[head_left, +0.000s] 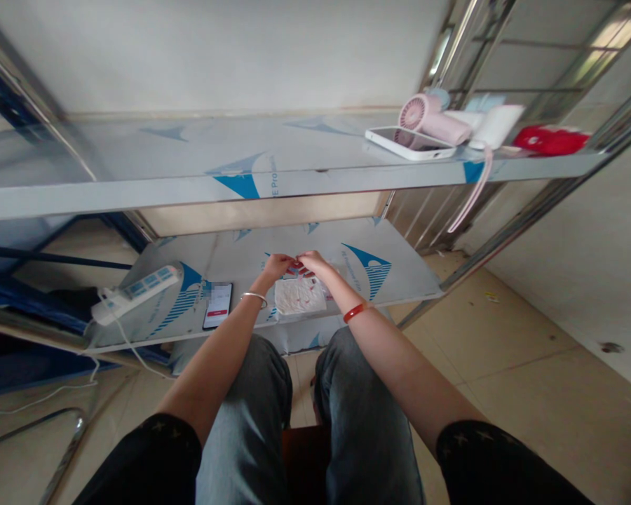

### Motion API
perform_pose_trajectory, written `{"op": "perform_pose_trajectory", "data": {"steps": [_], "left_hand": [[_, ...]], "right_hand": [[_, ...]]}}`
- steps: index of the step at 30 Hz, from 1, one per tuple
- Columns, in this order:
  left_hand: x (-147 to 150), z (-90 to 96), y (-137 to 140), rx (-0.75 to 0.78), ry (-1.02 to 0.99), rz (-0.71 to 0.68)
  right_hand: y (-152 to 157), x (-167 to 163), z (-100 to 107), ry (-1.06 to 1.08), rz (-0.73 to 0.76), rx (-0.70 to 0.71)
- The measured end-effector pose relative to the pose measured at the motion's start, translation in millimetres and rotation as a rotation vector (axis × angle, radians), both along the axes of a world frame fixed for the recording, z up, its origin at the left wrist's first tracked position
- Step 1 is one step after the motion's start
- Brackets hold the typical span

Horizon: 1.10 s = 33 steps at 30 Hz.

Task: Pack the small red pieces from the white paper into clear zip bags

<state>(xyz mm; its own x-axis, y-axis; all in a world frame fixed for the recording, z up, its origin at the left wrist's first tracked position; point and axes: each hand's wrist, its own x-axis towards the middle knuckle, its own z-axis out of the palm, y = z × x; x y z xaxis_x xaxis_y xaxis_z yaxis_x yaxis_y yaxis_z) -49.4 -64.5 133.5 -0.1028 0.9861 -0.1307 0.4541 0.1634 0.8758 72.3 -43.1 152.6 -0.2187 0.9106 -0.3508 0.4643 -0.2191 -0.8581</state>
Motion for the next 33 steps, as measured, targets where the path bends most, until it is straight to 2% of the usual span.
{"op": "perform_pose_trajectory", "data": {"steps": [9, 20, 27, 33], "left_hand": [[2, 0.4, -1, 0.016, 0.292, -0.086], [15, 15.5, -14, -0.089, 0.727, -0.057], [15, 18.3, -17, -0.089, 0.829, -0.038], [6, 15.3, -16, -0.045, 0.789, -0.031]], "right_hand": [[3, 2, -8, -0.135, 0.085, 0.069], [8, -4, -18, -0.367, 0.175, 0.204], [7, -4, -18, -0.410, 0.228, 0.208], [9, -5, -24, -0.353, 0.218, 0.190]]}}
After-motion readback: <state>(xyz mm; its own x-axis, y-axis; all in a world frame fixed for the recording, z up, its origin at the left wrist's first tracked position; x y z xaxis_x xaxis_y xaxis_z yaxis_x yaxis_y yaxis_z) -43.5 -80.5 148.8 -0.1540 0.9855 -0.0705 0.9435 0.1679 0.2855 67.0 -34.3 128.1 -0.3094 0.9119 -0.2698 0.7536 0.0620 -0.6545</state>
